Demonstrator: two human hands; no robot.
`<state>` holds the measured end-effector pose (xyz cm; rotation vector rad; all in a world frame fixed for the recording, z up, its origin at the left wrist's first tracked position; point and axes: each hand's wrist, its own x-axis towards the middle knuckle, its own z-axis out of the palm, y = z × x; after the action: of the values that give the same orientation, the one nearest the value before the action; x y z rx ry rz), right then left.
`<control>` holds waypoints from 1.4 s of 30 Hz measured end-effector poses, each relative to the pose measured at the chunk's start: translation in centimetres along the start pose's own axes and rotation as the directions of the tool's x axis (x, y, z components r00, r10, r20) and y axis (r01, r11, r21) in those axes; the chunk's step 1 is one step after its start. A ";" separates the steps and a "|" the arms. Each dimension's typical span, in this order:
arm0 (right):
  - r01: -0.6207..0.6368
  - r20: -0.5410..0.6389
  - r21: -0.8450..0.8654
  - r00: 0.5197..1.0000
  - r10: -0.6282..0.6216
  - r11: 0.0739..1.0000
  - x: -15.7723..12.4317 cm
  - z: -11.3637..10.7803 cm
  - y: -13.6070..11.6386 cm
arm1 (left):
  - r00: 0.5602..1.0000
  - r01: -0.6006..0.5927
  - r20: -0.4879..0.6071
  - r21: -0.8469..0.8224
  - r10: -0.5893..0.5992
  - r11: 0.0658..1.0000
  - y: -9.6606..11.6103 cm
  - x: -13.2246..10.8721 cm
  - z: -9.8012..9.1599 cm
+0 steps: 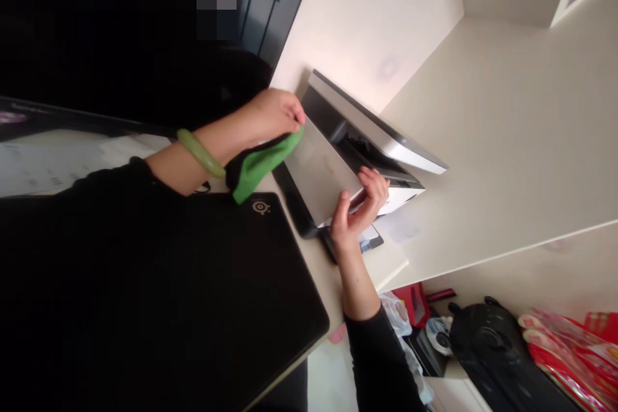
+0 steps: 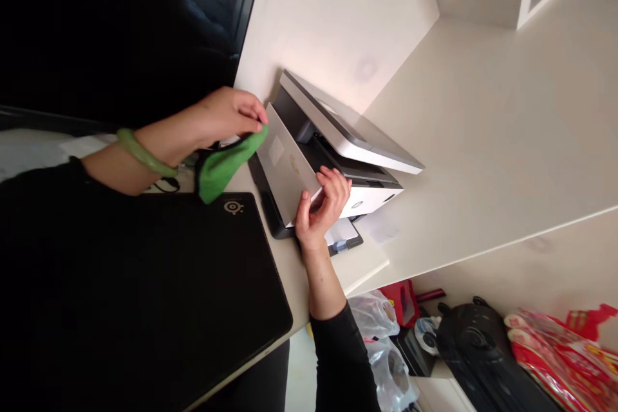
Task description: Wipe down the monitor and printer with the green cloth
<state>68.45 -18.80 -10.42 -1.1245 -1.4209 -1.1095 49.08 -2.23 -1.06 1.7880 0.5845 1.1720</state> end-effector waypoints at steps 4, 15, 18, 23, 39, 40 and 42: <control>0.013 -0.005 0.032 1.000 -0.012 0.999 0.0 -0.1 0.1 | 0.986 -0.089 0.148 0.119 0.071 0.989 -3.5 -1.4 4.1; -0.018 0.015 0.031 1.000 0.018 0.999 0.0 -0.3 -0.1 | 0.868 -0.495 0.019 0.109 0.496 0.862 -10.3 -5.0 7.3; -0.018 0.014 0.025 1.000 0.018 1.000 0.0 -0.3 -0.2 | 0.877 -0.481 0.008 0.016 0.481 0.876 -10.2 -5.4 7.9; -0.044 -0.002 0.054 0.999 0.044 0.998 0.1 -0.2 -0.5 | 0.882 -0.471 -0.042 -0.019 0.470 0.882 -9.3 -5.6 9.0; -0.057 -0.015 0.074 0.998 0.059 0.996 0.2 -0.2 -0.9 | 0.934 -0.296 -0.226 -0.063 0.275 0.953 -7.9 -4.3 9.9; -0.056 -0.009 0.062 0.998 0.057 0.996 0.2 -0.2 -0.9 | 0.935 -0.303 -0.212 -0.063 0.284 0.951 -7.7 -4.5 9.9; -0.054 -0.004 0.037 0.999 0.054 0.998 0.2 -0.2 -0.8 | 0.918 -0.388 -0.117 -0.079 0.378 0.918 -7.3 -5.2 10.0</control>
<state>67.62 -19.07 -10.26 -1.1268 -1.3943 -1.0430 56.31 -6.88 -11.37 1.8139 0.2259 1.5354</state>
